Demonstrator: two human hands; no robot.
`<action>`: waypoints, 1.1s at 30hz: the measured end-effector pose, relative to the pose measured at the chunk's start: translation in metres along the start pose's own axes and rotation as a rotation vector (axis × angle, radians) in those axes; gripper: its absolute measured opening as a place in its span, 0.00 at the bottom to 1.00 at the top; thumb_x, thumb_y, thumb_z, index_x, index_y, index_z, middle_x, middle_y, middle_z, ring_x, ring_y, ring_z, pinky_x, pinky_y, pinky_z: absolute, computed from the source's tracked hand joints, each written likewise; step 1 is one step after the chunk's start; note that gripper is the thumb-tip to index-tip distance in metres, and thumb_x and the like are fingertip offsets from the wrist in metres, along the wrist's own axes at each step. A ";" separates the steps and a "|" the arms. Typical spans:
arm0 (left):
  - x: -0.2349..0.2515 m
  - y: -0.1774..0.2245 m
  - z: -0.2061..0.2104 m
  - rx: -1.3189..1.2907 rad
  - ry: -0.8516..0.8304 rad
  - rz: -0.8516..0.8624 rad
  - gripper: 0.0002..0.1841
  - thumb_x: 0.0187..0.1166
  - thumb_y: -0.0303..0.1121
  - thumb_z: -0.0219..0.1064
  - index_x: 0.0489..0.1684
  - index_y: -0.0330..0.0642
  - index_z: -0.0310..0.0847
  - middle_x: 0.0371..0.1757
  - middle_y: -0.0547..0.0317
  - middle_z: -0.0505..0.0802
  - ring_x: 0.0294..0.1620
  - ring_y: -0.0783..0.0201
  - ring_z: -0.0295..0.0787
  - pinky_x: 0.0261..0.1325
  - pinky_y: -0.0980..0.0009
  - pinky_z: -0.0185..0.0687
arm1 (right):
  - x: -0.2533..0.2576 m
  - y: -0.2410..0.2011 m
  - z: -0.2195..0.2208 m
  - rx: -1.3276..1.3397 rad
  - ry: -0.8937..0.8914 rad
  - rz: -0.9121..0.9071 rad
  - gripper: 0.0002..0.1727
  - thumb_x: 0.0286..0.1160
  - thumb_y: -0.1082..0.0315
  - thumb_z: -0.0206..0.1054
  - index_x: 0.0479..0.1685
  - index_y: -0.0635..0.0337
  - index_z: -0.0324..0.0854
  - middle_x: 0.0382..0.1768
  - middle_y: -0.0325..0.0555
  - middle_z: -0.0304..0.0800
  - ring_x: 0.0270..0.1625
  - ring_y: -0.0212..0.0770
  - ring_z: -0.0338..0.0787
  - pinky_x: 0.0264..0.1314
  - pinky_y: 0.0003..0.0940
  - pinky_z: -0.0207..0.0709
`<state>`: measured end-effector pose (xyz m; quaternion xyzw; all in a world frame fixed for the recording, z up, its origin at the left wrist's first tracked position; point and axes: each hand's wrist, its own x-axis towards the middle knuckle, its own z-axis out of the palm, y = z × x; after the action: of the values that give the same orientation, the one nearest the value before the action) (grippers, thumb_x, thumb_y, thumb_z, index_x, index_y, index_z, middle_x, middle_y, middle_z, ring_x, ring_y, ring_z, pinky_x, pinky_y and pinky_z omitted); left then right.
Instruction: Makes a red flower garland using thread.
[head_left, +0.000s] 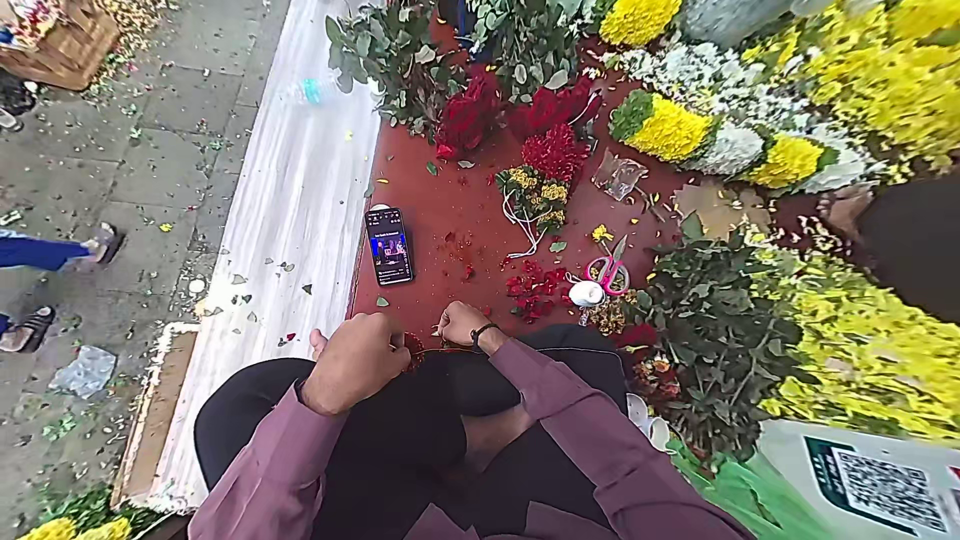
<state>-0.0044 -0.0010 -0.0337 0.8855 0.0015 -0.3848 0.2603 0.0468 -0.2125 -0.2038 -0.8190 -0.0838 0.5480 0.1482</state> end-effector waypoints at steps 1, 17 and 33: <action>0.000 0.000 0.000 0.002 -0.003 -0.004 0.08 0.73 0.44 0.70 0.32 0.52 0.90 0.31 0.61 0.93 0.35 0.57 0.90 0.41 0.45 0.84 | 0.001 0.003 -0.001 0.057 -0.025 0.003 0.13 0.73 0.59 0.68 0.44 0.56 0.92 0.44 0.51 0.94 0.47 0.49 0.92 0.52 0.59 0.82; -0.003 0.000 0.000 -0.037 0.010 0.012 0.08 0.73 0.43 0.70 0.31 0.51 0.90 0.29 0.61 0.92 0.32 0.57 0.90 0.39 0.45 0.84 | -0.036 0.028 -0.030 1.071 0.343 -0.536 0.10 0.69 0.79 0.71 0.45 0.60 0.92 0.49 0.48 0.93 0.40 0.38 0.88 0.40 0.35 0.84; -0.003 -0.002 0.000 -0.030 0.016 0.021 0.09 0.73 0.43 0.70 0.30 0.50 0.90 0.29 0.60 0.92 0.34 0.56 0.89 0.40 0.44 0.83 | -0.032 0.025 -0.030 0.949 0.451 -0.373 0.33 0.58 0.79 0.81 0.70 0.55 0.80 0.42 0.50 0.94 0.32 0.44 0.90 0.29 0.37 0.83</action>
<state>-0.0066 0.0012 -0.0325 0.8846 0.0004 -0.3748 0.2776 0.0611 -0.2498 -0.1731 -0.7308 0.0626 0.3013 0.6093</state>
